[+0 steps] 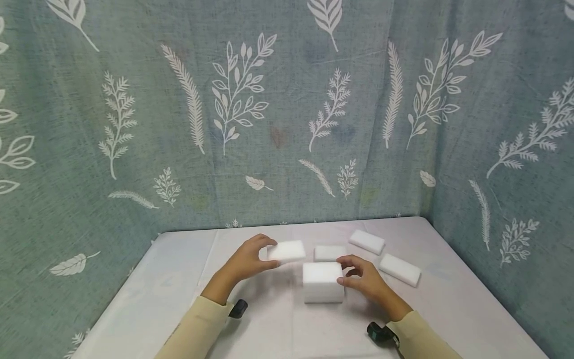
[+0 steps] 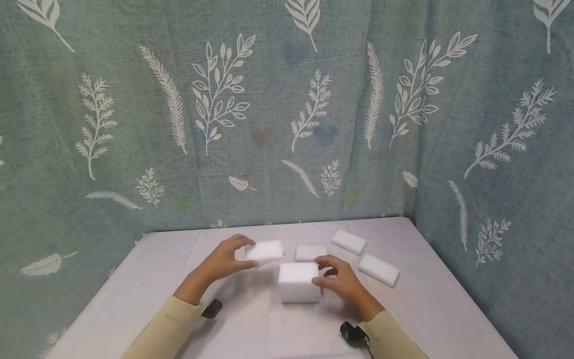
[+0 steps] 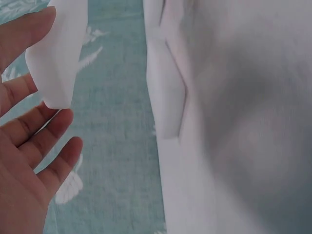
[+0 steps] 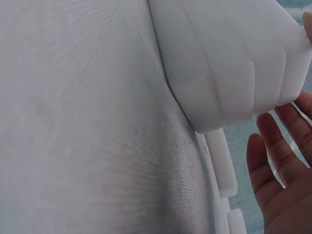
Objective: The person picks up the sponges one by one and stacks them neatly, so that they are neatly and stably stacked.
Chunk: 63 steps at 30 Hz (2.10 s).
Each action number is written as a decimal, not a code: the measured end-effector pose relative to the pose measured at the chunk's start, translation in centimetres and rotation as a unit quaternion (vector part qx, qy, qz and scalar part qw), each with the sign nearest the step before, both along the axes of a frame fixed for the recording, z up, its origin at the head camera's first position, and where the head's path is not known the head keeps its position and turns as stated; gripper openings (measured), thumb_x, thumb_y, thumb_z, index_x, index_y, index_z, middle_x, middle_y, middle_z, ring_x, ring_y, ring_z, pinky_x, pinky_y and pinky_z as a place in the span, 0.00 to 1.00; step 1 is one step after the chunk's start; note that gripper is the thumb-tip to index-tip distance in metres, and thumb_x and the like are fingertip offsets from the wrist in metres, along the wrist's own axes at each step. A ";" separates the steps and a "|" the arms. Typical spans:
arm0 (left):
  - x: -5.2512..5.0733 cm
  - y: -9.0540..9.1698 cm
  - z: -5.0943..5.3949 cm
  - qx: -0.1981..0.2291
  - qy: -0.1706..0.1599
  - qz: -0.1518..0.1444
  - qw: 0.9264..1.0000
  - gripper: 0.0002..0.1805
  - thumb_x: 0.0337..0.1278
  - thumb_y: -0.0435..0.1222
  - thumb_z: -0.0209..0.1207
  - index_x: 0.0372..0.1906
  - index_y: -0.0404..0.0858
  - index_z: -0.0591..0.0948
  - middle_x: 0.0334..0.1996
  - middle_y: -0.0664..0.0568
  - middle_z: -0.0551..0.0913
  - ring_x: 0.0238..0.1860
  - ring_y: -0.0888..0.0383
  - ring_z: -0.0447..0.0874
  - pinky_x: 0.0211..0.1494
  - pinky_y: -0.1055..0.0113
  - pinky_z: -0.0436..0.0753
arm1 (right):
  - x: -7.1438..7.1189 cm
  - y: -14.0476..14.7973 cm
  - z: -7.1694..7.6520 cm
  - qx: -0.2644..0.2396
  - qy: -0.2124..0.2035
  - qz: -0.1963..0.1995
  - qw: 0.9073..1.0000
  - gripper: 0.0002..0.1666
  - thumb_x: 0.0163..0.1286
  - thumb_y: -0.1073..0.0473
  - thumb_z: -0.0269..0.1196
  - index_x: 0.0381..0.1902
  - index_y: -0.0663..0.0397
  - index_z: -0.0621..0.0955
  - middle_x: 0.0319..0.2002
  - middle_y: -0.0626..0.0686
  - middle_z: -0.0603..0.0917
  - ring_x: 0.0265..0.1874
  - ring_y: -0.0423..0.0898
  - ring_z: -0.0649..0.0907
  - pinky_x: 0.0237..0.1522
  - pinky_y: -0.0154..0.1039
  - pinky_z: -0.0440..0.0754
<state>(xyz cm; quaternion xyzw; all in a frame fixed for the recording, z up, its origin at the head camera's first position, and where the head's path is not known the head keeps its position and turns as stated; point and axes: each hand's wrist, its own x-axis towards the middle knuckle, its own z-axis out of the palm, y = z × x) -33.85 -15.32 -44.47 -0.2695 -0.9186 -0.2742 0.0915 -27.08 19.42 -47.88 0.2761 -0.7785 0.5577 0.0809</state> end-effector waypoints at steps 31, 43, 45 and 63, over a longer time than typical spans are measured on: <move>2.3 6.2 0.0 -0.005 0.003 -0.090 0.996 0.31 0.49 0.61 0.66 0.55 0.48 0.80 0.53 0.61 0.78 0.55 0.58 0.76 0.57 0.57 0.77 | -0.2 0.0 0.0 0.001 -0.002 -0.008 1.000 0.28 0.57 0.68 0.71 0.55 0.72 0.76 0.44 0.61 0.81 0.45 0.59 0.80 0.46 0.61 0.78; 2.4 7.1 -0.3 -0.016 -0.009 -0.091 0.996 0.33 0.49 0.63 0.64 0.56 0.49 0.80 0.52 0.62 0.78 0.53 0.61 0.76 0.54 0.59 0.79 | -0.1 -0.2 0.0 -0.009 -0.011 -0.008 1.000 0.28 0.57 0.68 0.71 0.55 0.70 0.76 0.44 0.60 0.81 0.45 0.64 0.78 0.46 0.61 0.78; 2.4 7.2 -0.3 -0.015 -0.006 -0.093 0.996 0.32 0.49 0.63 0.64 0.56 0.49 0.80 0.52 0.62 0.77 0.52 0.62 0.76 0.54 0.59 0.79 | -0.1 -0.2 0.1 -0.007 -0.007 -0.008 1.000 0.29 0.57 0.67 0.71 0.56 0.70 0.75 0.44 0.60 0.82 0.45 0.61 0.79 0.45 0.60 0.78; 2.7 7.7 -0.2 -0.012 -0.009 -0.108 0.994 0.31 0.49 0.58 0.68 0.56 0.47 0.80 0.52 0.62 0.78 0.54 0.62 0.76 0.56 0.60 0.77 | 0.0 -0.1 0.2 -0.003 0.006 -0.007 1.000 0.33 0.57 0.68 0.71 0.59 0.71 0.73 0.45 0.61 0.81 0.45 0.53 0.79 0.45 0.59 0.79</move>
